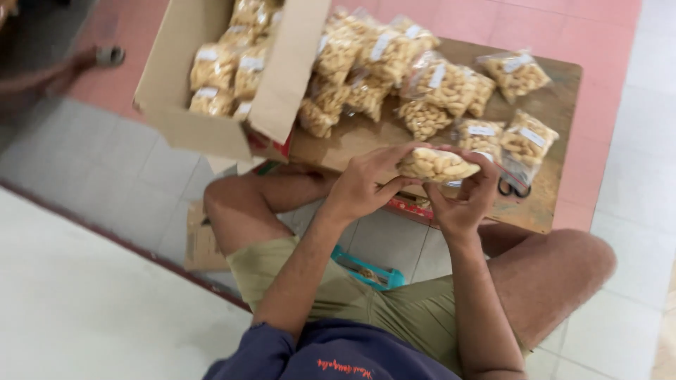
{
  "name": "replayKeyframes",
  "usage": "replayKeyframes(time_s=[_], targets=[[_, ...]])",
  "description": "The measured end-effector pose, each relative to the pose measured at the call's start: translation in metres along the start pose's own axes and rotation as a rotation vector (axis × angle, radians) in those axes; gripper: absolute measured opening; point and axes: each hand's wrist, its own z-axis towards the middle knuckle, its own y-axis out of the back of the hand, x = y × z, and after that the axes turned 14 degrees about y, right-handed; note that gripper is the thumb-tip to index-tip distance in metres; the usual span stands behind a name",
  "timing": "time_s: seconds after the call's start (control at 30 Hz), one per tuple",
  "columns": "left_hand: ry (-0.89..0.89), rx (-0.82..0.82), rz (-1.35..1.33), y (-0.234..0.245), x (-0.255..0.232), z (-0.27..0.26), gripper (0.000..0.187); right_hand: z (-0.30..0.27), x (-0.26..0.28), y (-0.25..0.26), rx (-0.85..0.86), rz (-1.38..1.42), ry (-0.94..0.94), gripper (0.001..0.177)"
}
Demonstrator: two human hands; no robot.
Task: Packing small plastic bags of snacks into a cardboard box.
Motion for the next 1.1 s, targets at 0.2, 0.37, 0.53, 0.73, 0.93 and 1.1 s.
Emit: replayKeyframes(time_s=[0.2, 0.37, 0.53, 0.73, 0.93, 1.1], targets=[[-0.122, 0.054, 0.309, 0.03, 0.014, -0.008, 0.05, 0.005, -0.005, -0.003, 0.291, -0.227, 0.223, 0.068], [-0.187, -0.004, 0.444, 0.041, 0.037, -0.01, 0.053, 0.002, -0.003, -0.016, 0.463, -0.25, 0.183, 0.055], [-0.173, -0.053, 0.42, 0.049, 0.061, -0.02, 0.056, 0.02, 0.018, -0.031, 0.59, -0.225, 0.073, 0.055], [-0.241, -0.148, 0.177, 0.07, 0.076, -0.025, 0.051, 0.033, 0.021, -0.037, 0.747, -0.241, 0.015, 0.058], [-0.383, -0.508, 0.149, 0.104, 0.082, -0.036, 0.022, 0.083, -0.003, -0.053, 0.829, -0.412, 0.118, 0.058], [0.074, -0.732, 0.544, 0.134, 0.12, -0.048, 0.064, 0.196, -0.012, -0.135, 0.95, -0.246, 0.203, 0.034]])
